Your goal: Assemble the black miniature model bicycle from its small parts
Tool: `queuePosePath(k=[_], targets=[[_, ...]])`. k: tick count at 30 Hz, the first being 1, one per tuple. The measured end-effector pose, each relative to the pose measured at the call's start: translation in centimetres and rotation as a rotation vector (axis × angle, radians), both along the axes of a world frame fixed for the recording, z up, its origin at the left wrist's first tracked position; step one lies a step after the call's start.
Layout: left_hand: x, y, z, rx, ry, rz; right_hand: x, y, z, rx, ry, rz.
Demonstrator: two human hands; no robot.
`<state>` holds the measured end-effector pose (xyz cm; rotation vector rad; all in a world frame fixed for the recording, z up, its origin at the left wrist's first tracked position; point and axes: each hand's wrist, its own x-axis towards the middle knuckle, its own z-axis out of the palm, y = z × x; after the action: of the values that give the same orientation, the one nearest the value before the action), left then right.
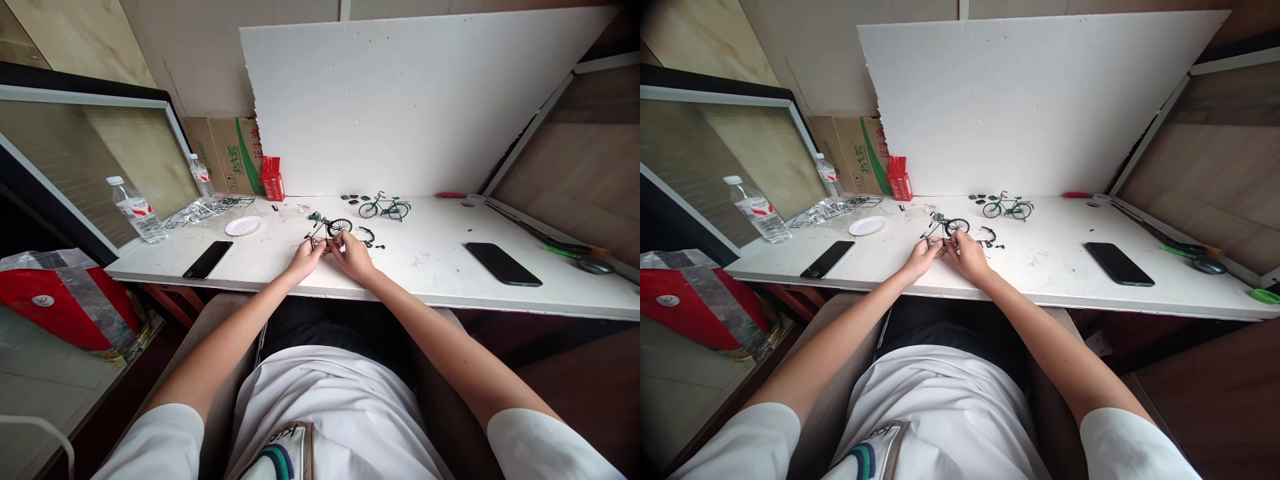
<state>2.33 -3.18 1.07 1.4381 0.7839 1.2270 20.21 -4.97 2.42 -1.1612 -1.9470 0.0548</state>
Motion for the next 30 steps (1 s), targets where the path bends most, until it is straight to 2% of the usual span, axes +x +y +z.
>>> queuePosePath(k=[4, 8, 12, 15, 20, 25, 30], targets=[[0.0, 0.0, 0.0, -0.006, 0.025, 0.052, 0.0, -0.2, 0.5, -0.059, 0.083, 0.05], [0.1, 0.2, -0.1, -0.066, -0.038, 0.06, 0.7, 0.4, 1.4, -0.106, 0.307, 0.024], [0.1, 0.0, 0.2, -0.108, -0.056, 0.043, 3.1, 2.3, 2.4, -0.248, 0.541, -0.003], [0.0, -0.4, 0.7, -0.133, -0.051, 0.039, 5.1, 3.6, 2.8, -0.325, 0.626, -0.038], [0.0, -0.7, 1.2, -0.156, -0.06, 0.141, 7.3, 4.4, 3.1, -0.356, 0.692, -0.074], [-0.3, -0.5, 1.3, -0.16, -0.114, 0.331, 7.1, 3.8, 2.4, -0.342, 0.611, -0.054], [-0.4, -0.5, 1.3, -0.182, -0.146, 0.337, 5.1, 3.1, 0.4, -0.271, 0.316, 0.0]])
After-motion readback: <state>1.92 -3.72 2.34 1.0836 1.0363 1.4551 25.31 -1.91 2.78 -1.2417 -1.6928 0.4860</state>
